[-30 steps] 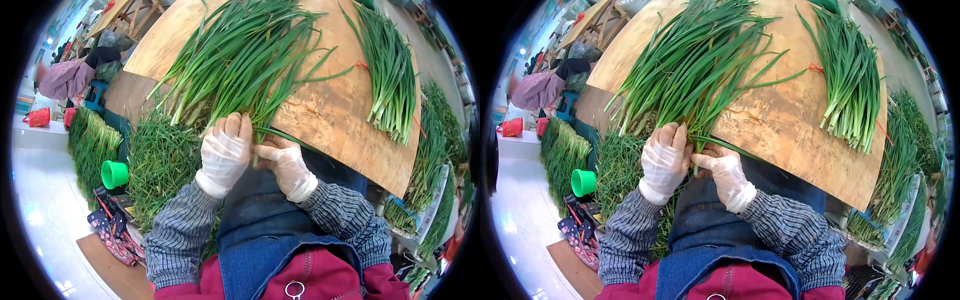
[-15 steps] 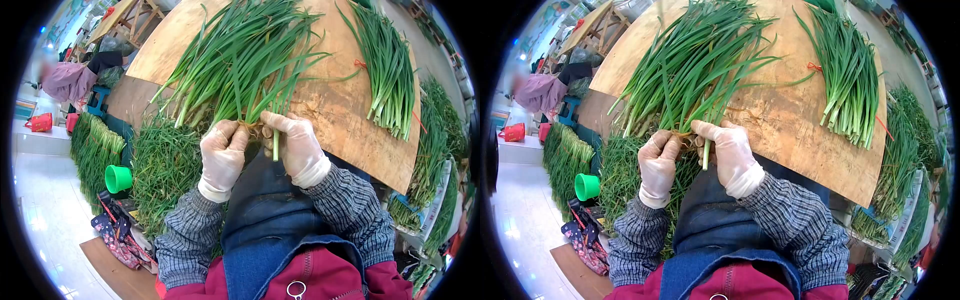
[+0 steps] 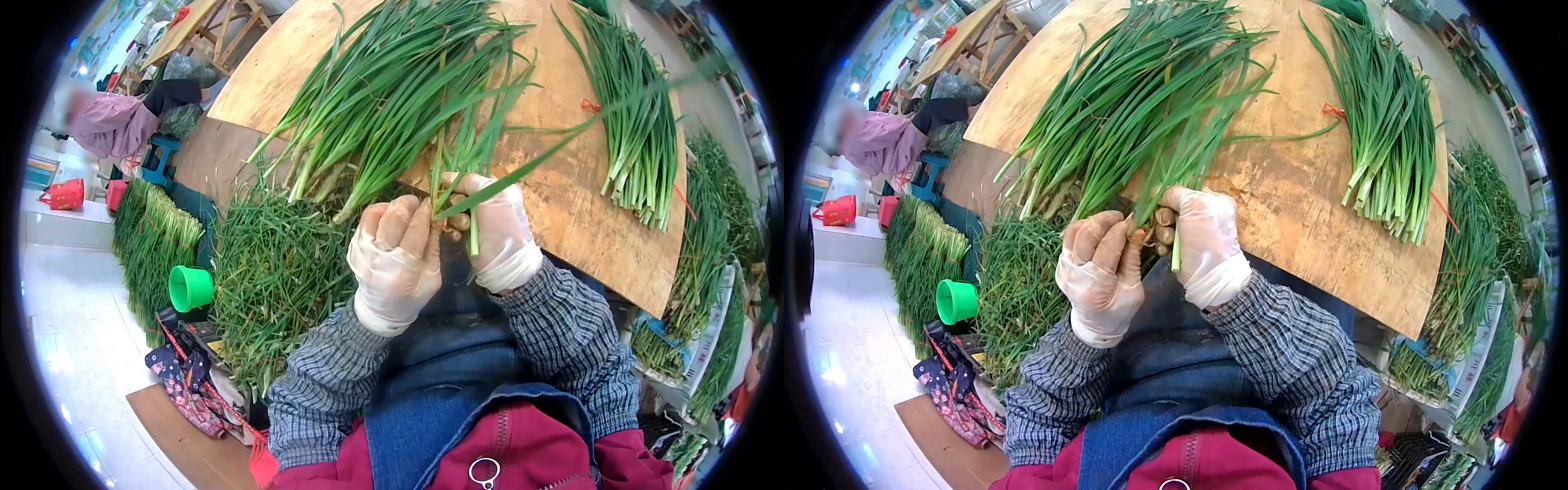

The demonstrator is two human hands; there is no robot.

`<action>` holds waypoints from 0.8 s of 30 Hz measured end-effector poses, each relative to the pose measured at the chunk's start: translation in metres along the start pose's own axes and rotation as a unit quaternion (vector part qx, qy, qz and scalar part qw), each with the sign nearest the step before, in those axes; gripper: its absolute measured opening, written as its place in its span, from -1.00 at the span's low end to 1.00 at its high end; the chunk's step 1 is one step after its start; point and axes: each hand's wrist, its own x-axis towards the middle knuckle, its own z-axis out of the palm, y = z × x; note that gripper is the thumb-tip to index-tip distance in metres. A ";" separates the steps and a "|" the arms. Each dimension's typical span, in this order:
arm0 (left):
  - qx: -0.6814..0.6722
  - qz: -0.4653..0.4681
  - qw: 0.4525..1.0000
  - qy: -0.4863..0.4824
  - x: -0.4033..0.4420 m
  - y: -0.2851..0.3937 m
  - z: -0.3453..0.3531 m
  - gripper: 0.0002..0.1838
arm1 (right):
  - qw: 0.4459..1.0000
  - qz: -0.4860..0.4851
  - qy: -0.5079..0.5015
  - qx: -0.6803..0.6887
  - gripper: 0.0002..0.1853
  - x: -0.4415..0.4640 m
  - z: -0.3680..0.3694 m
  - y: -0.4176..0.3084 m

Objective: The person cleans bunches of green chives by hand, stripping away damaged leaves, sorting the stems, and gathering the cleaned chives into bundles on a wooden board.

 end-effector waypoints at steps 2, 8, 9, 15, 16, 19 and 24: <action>-0.035 -0.061 0.998 -0.003 -0.004 0.006 -0.006 -0.81 | 0.997 0.028 0.004 0.072 -0.87 0.003 -0.004 -0.005; -0.482 -0.369 0.790 0.092 -0.003 -0.007 -0.055 -0.84 | 0.967 0.080 -0.046 0.237 -0.91 0.009 -0.028 -0.017; -0.433 -0.409 0.797 0.097 0.003 -0.010 -0.063 -0.78 | 0.964 0.092 -0.046 0.244 -0.92 0.009 -0.033 -0.016; -0.475 -0.527 0.688 -0.153 0.018 0.002 -0.034 -0.70 | 0.952 0.112 -0.145 0.246 -0.80 0.003 -0.036 -0.007; -0.492 -0.538 0.663 -0.170 0.022 0.002 -0.028 -0.72 | 0.954 0.112 -0.142 0.239 -0.81 0.002 -0.034 -0.008; -0.542 -0.557 0.599 -0.191 0.027 -0.003 -0.015 -0.77 | 0.969 0.105 -0.123 0.187 -0.84 -0.002 -0.031 -0.011; -0.501 -0.546 0.648 -0.175 0.022 -0.001 -0.004 -0.83 | 0.976 0.086 -0.103 0.170 -0.87 0.000 -0.035 -0.009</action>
